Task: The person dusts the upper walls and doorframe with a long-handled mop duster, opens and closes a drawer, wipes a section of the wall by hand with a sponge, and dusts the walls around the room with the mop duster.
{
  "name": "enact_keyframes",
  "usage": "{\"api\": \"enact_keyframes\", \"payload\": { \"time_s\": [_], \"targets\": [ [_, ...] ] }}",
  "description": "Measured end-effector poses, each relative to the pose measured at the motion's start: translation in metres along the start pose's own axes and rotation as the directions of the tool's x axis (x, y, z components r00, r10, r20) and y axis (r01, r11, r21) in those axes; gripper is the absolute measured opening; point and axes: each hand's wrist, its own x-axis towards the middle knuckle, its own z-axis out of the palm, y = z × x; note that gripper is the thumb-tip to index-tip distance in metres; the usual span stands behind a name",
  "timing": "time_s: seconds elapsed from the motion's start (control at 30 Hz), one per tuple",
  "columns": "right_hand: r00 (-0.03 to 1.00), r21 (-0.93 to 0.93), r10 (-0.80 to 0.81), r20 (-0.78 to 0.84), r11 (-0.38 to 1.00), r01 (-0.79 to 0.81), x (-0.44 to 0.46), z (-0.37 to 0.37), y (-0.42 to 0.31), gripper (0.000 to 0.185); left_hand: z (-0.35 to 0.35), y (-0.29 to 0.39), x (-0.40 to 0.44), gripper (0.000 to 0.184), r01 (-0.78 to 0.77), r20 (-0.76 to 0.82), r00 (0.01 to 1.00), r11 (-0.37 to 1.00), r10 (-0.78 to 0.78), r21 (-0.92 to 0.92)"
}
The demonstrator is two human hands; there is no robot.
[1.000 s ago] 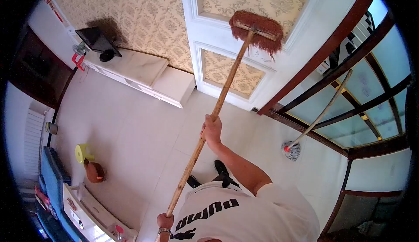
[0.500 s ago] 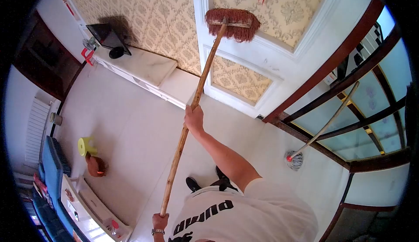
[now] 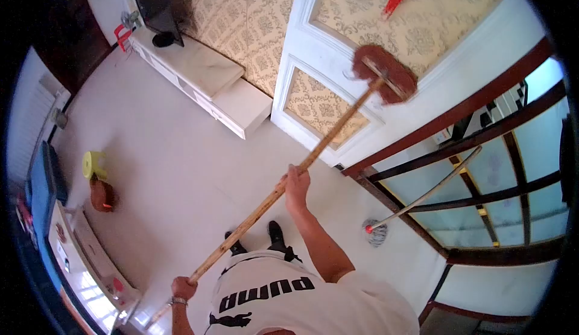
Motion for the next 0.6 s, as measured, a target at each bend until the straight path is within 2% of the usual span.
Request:
{"api": "enact_keyframes", "payload": {
  "time_s": [0.1,0.17,0.23,0.37,0.43,0.5,0.53,0.57,0.6],
  "targets": [
    [1.0,-0.005,0.026,-0.001,1.0,-0.026,-0.007,0.001,-0.016,0.016,0.004,-0.007,0.013,0.032,-0.135,-0.075,0.988,0.991,0.136,0.022],
    [1.0,-0.028,0.003,0.0,1.0,-0.003,-0.004,0.008,-0.011,0.016,-0.005,0.0,0.012,0.03,-0.079,-0.074,0.994,0.997,0.077,-0.018],
    [0.999,0.035,0.01,-0.048,0.999,-0.008,-0.002,0.018,-0.009,0.016,-0.004,-0.004,0.014,0.024,-0.039,-0.097,0.995,0.999,0.035,-0.032],
    [0.999,-0.073,-0.029,-0.041,0.997,0.026,0.02,0.047,0.01,0.015,0.002,-0.015,0.011,0.024,-0.072,-0.179,0.981,0.997,0.075,0.02],
    [0.996,-0.066,-0.084,0.03,0.994,0.086,0.033,0.069,0.016,0.015,-0.012,-0.002,0.004,0.025,0.015,-0.113,0.993,0.992,-0.029,-0.122],
    [0.996,-0.152,-0.065,0.06,0.986,0.073,0.042,0.093,0.011,0.015,-0.019,0.011,-0.001,0.026,0.007,-0.16,0.987,0.987,-0.033,-0.161],
    [0.992,-0.136,-0.1,0.082,0.985,0.11,0.046,0.104,0.009,0.015,-0.021,0.018,-0.001,0.027,-0.007,-0.205,0.978,0.978,-0.037,-0.21],
    [0.986,-0.122,-0.134,0.101,0.982,0.146,0.051,0.112,0.01,0.015,-0.022,0.024,-0.003,0.027,-0.016,-0.203,0.979,0.979,-0.026,-0.202],
    [0.982,-0.154,-0.145,0.12,0.975,0.162,0.058,0.119,0.012,0.015,-0.022,0.029,-0.005,0.026,0.043,-0.144,0.986,0.967,-0.081,-0.249]
  ]
}}
